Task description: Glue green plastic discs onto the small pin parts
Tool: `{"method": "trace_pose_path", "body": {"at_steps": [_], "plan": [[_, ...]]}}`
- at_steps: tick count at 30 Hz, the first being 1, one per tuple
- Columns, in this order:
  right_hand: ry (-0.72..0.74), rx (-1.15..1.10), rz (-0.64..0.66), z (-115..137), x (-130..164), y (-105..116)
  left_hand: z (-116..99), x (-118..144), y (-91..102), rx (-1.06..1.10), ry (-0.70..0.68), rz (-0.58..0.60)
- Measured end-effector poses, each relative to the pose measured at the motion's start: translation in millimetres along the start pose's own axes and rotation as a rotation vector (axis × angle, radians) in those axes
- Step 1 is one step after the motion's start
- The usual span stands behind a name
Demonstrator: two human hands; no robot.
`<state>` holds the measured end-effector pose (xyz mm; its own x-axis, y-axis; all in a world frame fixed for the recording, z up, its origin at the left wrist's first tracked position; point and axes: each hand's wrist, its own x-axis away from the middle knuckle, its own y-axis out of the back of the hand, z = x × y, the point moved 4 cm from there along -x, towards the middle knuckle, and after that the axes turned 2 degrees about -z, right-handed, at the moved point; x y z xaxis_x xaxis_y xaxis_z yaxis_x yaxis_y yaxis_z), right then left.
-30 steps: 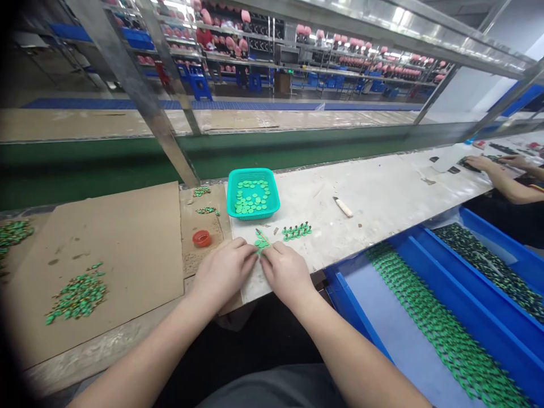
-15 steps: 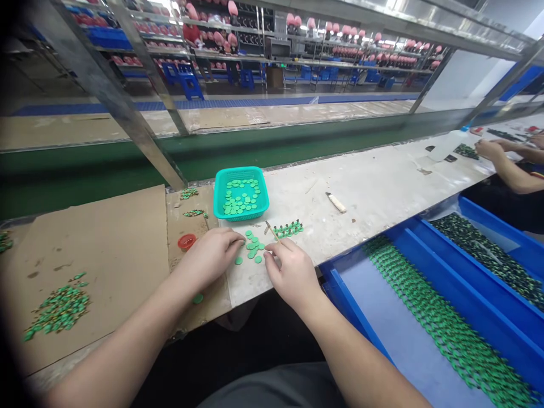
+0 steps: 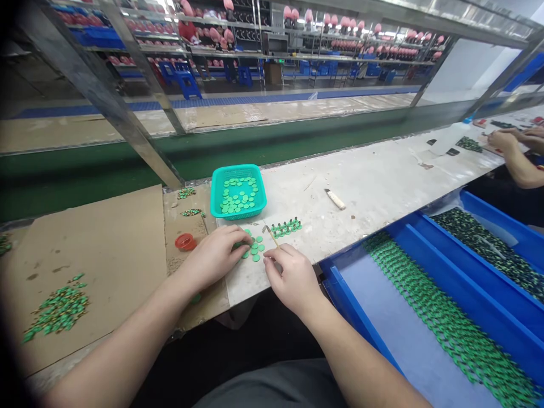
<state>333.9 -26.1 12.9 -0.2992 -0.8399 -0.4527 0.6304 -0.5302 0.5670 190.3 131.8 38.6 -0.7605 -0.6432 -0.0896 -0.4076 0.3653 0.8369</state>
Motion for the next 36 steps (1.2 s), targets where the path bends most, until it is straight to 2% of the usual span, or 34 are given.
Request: {"method": "trace_pose_path", "body": {"at_steps": [3, 8, 12, 15, 18, 20, 23, 26, 31, 36], "plan": [[-0.01, -0.021, 0.005, 0, 4, 4, 11, 17, 13.9, 0.12, 0.129, -0.02], [-0.022, -0.062, 0.047, 11, 15, 5, 34, 93, 31.9, 0.275, 0.423, -0.083], [0.027, -0.164, 0.166, 34, 22, -16, 42, 145, 26.9, 0.237, 0.6, -0.203], [0.059, -0.209, 0.267, 50, 22, -41, 42, 157, 21.0, 0.191, 0.658, -0.313], [0.073, -0.195, 0.304, 55, 17, -57, 39, 149, 12.8, 0.223, 0.667, -0.327], [0.071, -0.179, 0.286, 54, 12, -59, 36, 137, 6.6, 0.244, 0.648, -0.309], [0.051, -0.154, 0.227, 48, 6, -53, 30, 116, 0.4, 0.204, 0.59, -0.283], [0.029, -0.127, 0.187, 43, 4, -44, 29, 105, 3.4, 0.113, 0.541, -0.28], [0.045, -0.052, 0.181, 41, 5, -46, 43, 124, 20.4, 0.058, 0.487, -0.292], [0.154, 0.121, 0.265, 59, -6, -85, 53, 159, 30.2, 0.037, 0.282, -0.377]]}}
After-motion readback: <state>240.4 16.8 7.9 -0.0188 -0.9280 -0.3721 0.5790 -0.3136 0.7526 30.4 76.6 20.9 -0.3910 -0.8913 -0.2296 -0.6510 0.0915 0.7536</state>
